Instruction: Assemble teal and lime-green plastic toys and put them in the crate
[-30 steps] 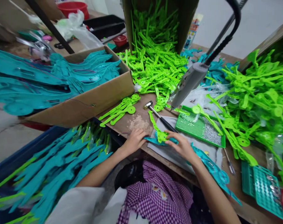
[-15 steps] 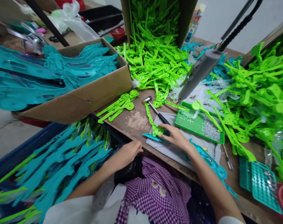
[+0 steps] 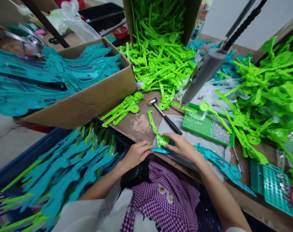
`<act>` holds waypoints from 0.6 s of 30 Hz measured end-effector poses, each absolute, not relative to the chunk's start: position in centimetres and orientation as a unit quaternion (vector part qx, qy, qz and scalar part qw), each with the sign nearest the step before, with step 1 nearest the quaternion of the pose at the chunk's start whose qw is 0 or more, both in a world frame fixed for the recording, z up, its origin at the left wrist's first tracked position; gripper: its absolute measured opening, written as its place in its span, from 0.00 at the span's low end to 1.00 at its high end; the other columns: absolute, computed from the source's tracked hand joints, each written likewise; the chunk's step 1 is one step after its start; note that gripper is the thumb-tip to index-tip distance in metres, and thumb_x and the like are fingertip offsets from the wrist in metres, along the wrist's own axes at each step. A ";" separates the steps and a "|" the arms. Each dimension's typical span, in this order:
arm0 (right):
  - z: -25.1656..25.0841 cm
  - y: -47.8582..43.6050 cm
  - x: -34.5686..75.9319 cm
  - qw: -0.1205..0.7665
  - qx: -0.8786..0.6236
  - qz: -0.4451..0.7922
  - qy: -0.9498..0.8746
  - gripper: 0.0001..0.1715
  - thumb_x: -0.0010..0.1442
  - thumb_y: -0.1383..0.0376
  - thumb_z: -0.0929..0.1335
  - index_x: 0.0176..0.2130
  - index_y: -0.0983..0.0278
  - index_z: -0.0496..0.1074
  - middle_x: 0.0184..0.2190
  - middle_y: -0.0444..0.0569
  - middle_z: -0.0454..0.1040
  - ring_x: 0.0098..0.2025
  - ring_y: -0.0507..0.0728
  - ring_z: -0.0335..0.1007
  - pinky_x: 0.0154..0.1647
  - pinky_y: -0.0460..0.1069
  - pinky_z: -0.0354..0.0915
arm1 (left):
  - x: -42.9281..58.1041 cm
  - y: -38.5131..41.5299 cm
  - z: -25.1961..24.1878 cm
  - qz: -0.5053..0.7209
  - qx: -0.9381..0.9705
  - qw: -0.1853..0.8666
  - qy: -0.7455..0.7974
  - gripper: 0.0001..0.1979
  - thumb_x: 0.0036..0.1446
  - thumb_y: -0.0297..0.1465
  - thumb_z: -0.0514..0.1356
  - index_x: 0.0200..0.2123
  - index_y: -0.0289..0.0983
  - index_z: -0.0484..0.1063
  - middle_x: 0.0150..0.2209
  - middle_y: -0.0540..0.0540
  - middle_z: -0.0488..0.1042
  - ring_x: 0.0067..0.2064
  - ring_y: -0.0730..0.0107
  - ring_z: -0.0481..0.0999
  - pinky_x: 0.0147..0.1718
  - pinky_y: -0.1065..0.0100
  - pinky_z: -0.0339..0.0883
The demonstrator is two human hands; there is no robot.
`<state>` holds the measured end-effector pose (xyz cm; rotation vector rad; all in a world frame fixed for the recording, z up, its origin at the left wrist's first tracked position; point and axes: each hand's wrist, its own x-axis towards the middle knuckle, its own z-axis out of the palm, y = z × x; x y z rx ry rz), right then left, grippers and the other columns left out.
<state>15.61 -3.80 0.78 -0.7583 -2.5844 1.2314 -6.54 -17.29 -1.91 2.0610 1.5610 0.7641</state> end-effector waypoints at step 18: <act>2.9 -9.5 15.4 0.130 -0.279 0.337 -0.890 0.35 0.64 0.55 0.64 0.66 0.58 0.52 0.56 0.57 0.71 0.57 0.63 0.68 0.55 0.61 0.65 | -6.0 -17.2 1.9 0.266 0.782 0.186 0.532 0.10 0.65 0.30 0.54 0.45 0.36 0.74 0.39 0.45 0.76 0.40 0.69 0.76 0.41 0.68 0.71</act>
